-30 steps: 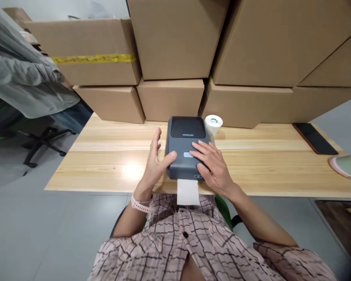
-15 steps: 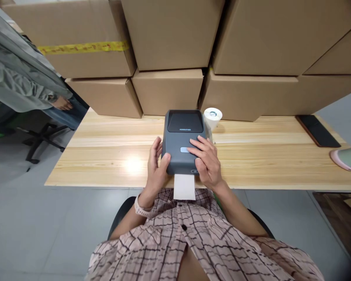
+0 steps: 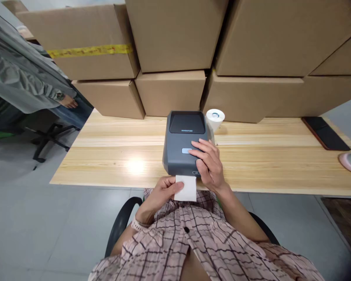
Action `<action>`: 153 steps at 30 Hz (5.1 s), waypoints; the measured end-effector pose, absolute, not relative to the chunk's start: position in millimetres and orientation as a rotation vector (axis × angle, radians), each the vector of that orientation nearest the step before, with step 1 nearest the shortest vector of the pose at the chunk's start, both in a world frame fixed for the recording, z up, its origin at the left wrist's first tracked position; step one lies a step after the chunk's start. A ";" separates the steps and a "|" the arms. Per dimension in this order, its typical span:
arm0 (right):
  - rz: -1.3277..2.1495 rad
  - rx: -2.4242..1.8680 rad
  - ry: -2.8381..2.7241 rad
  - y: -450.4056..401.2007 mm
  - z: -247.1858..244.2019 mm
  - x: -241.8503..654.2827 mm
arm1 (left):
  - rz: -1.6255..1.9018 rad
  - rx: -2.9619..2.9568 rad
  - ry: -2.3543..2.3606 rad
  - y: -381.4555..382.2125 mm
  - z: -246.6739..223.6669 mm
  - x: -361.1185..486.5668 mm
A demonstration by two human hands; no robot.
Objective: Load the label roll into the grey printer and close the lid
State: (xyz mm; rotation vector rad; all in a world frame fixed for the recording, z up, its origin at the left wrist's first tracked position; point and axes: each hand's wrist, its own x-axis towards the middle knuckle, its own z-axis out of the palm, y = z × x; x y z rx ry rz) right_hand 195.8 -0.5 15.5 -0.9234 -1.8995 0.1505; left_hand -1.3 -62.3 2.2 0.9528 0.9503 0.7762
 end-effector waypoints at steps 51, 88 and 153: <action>0.155 -1.155 -3.143 121.2 89.0 172.0 | 1.295 1.253 1.134 74.0 -1.2 -19.6; 1.565 -0.231 -2.524 126.2 98.9 257.2 | 1.228 1.207 1.022 72.6 0.2 -32.9; 0.515 -1.291 -3.030 140.3 91.0 164.0 | 1.129 1.415 1.111 66.2 5.1 -27.5</action>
